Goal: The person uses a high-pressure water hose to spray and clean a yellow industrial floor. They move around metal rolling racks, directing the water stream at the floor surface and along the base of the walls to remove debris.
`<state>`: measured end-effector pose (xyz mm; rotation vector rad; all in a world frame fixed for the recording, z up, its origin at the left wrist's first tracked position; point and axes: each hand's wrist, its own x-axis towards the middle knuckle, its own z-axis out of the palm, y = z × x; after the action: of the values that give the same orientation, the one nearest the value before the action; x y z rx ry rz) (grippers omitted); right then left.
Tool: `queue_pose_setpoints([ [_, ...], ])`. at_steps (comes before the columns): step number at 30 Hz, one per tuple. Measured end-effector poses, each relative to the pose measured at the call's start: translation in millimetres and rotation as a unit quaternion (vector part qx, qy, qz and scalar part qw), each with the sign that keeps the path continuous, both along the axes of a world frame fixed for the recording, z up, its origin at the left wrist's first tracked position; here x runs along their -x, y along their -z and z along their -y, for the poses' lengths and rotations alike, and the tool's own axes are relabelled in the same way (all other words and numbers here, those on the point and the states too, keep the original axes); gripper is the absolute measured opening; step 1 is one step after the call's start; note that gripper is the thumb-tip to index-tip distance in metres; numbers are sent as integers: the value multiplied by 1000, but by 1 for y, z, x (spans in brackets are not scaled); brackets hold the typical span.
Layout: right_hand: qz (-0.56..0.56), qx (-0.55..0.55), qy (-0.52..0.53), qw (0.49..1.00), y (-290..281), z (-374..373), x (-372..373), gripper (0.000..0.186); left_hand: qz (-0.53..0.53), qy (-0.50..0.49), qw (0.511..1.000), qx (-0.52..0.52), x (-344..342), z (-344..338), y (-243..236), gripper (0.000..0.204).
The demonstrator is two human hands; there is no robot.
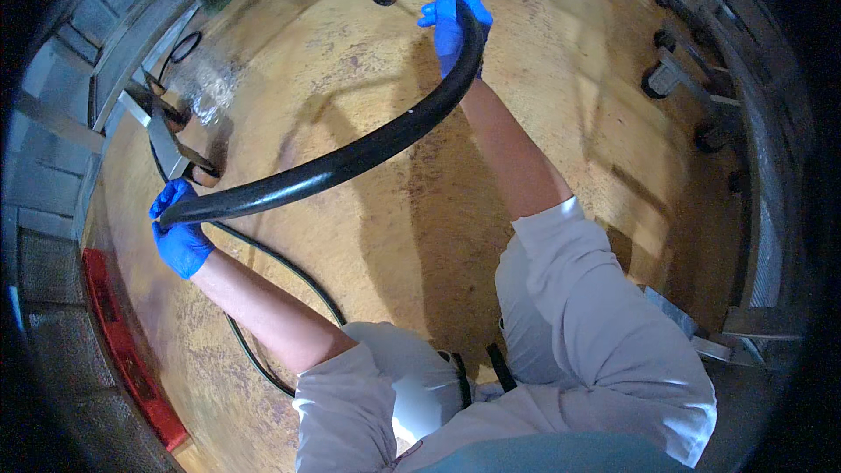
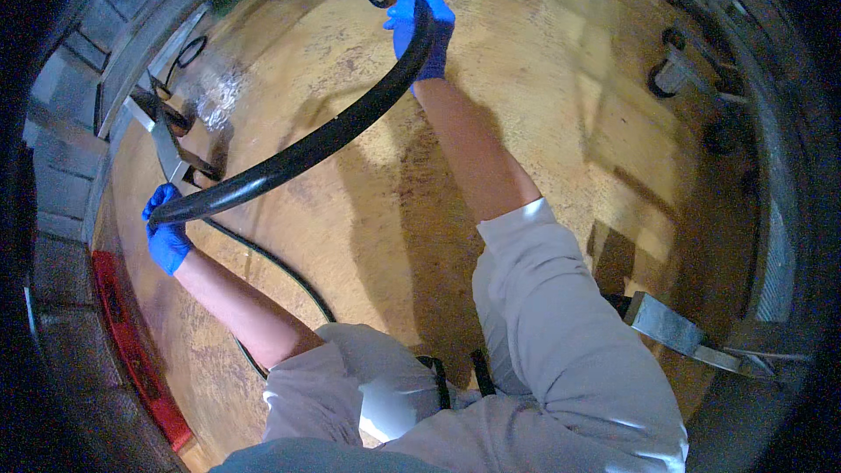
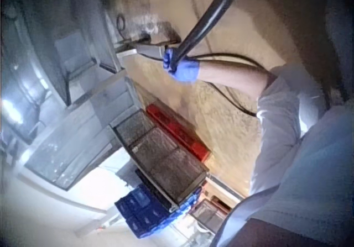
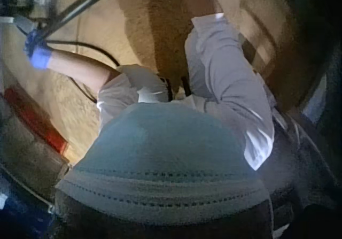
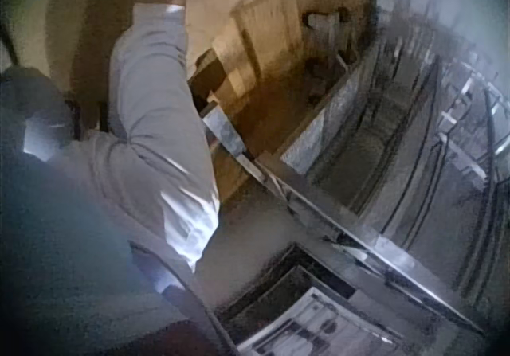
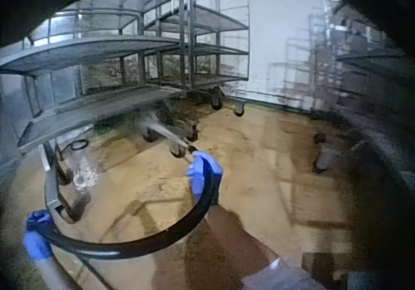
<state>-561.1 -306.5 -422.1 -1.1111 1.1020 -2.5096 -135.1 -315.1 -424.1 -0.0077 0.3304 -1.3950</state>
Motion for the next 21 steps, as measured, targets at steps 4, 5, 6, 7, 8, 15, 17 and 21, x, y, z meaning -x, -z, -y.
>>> queue_pose_setpoints([
  [4, 17, 49, 33, 998, 4, 5, 7, 14, -5, 33, 999, -22, -1, 10, 3, 24],
  [5, 21, 53, 39, 998, 5, 5, 10, 14, -9, 46, 999, -27, -2, 11, 5, 23],
  [6, 23, 57, 45, 997, 7, 6, 15, 14, -39, 76, 996, -25, 3, 10, 4, 22],
  [7, 26, 61, 50, 997, 8, 6, 19, 14, -20, 74, 997, -26, 9, 10, 7, 22],
  [8, 30, 65, 60, 996, 8, 5, 26, 14, 0, 71, 997, -27, 15, 10, 10, 22],
  [15, -30, 30, 333, 942, -21, -29, 99, 14, 198, 51, 978, -36, 73, 0, 21, 26],
  [17, -8, 32, 346, 938, -27, -36, 116, 14, 146, 83, 986, -21, 94, 0, 22, 27],
  [21, -47, -41, 343, 937, -35, -50, 124, 14, 129, 88, 988, 9, 122, 0, 31, 25],
])
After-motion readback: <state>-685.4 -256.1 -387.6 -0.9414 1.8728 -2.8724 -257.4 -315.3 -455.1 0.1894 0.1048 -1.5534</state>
